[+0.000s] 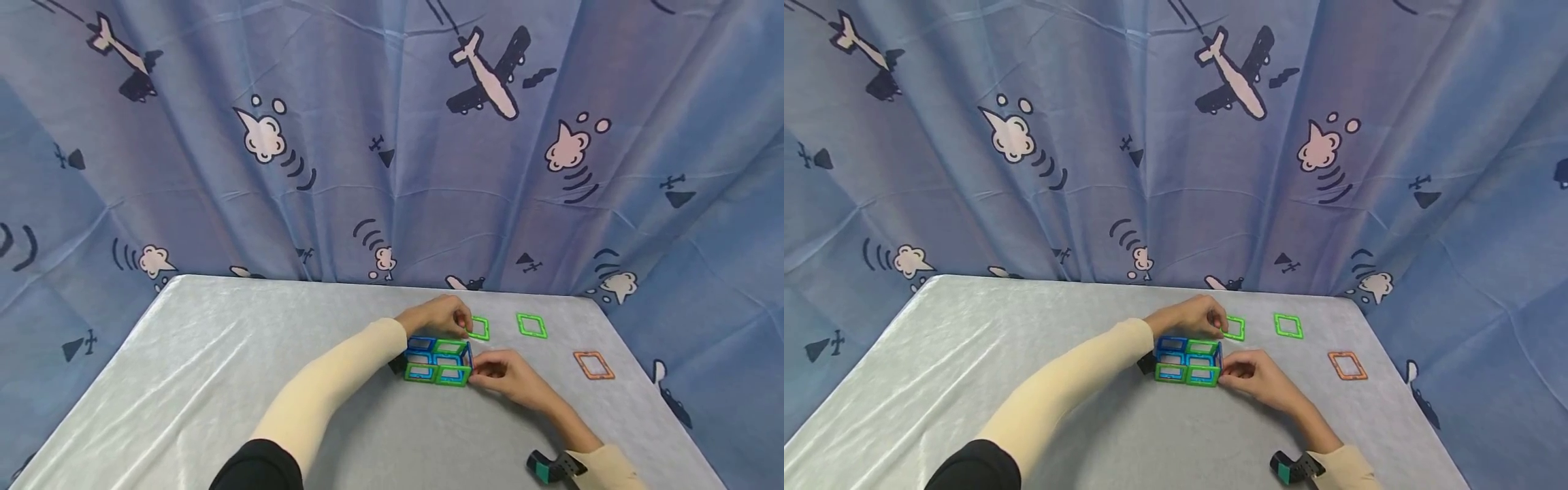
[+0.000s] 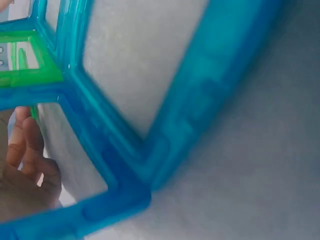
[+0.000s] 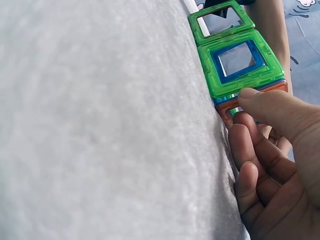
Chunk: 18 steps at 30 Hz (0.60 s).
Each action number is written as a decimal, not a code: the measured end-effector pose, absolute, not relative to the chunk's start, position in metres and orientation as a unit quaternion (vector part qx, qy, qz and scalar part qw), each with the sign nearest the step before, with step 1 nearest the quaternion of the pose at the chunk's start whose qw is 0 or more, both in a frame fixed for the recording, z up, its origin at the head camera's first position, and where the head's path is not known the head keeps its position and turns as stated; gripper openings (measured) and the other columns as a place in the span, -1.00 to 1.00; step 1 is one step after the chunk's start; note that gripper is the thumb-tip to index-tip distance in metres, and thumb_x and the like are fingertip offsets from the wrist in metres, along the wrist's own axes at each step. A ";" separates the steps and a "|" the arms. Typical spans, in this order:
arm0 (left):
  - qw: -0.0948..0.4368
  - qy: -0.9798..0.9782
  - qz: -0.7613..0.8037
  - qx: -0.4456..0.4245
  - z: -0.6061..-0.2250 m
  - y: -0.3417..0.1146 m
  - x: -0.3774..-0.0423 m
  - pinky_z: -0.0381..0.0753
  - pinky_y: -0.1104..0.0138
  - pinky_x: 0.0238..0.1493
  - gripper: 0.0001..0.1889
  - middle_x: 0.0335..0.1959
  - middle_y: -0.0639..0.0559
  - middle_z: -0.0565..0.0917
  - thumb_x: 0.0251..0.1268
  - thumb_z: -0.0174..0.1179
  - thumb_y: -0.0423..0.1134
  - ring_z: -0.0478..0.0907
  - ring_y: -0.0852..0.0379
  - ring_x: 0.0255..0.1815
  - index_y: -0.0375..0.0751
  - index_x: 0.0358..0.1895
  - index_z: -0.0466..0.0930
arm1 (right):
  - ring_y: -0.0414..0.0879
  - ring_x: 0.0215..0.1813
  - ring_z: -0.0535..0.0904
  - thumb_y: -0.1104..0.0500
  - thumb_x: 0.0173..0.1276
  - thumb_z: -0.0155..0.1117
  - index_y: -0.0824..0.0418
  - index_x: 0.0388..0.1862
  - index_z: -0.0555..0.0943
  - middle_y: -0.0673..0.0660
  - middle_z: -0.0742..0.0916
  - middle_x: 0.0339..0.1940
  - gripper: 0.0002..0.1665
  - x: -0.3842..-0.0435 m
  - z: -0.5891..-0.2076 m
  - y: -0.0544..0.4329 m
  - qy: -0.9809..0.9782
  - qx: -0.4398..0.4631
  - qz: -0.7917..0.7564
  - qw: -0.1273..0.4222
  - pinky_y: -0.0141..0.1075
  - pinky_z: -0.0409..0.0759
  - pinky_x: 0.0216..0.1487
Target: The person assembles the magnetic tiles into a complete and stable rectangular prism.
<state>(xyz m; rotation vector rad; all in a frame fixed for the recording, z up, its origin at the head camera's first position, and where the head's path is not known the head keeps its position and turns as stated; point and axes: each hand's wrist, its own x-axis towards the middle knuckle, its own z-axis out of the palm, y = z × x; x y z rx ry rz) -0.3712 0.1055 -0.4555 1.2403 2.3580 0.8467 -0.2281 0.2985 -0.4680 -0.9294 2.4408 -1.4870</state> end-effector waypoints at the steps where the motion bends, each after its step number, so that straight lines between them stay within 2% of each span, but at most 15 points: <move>1: 0.173 0.831 0.300 0.436 -0.455 0.104 -0.372 0.49 0.53 -0.23 -0.95 -0.39 0.21 0.66 0.31 0.41 -0.33 0.52 0.31 -0.32 -0.09 -0.24 0.80 | -0.05 -0.30 0.69 0.40 0.35 0.40 0.36 -0.08 0.72 0.26 0.76 -0.28 -0.82 -0.228 -0.468 0.299 0.811 -0.309 -0.493 0.067 -0.29 0.66 -0.33; 9: 0.144 0.824 0.334 0.434 -0.443 0.072 -0.379 0.47 0.51 -0.21 -0.96 -0.41 0.17 0.62 0.29 0.40 -0.37 0.47 0.30 -0.33 -0.26 -0.25 0.77 | -0.06 -0.29 0.70 0.39 0.34 0.41 0.34 -0.07 0.73 0.20 0.77 -0.26 -0.80 -0.230 -0.470 0.299 0.816 -0.295 -0.492 0.068 -0.30 0.66 -0.30; 18: 0.106 0.807 0.371 0.447 -0.426 0.036 -0.375 0.55 0.42 -0.17 -0.94 -0.38 0.13 0.67 0.31 0.36 -0.40 0.54 0.23 -0.29 -0.24 -0.21 0.78 | -0.05 -0.29 0.70 0.38 0.34 0.41 0.35 -0.06 0.73 0.20 0.77 -0.25 -0.80 -0.228 -0.471 0.300 0.817 -0.293 -0.493 0.069 -0.30 0.66 -0.31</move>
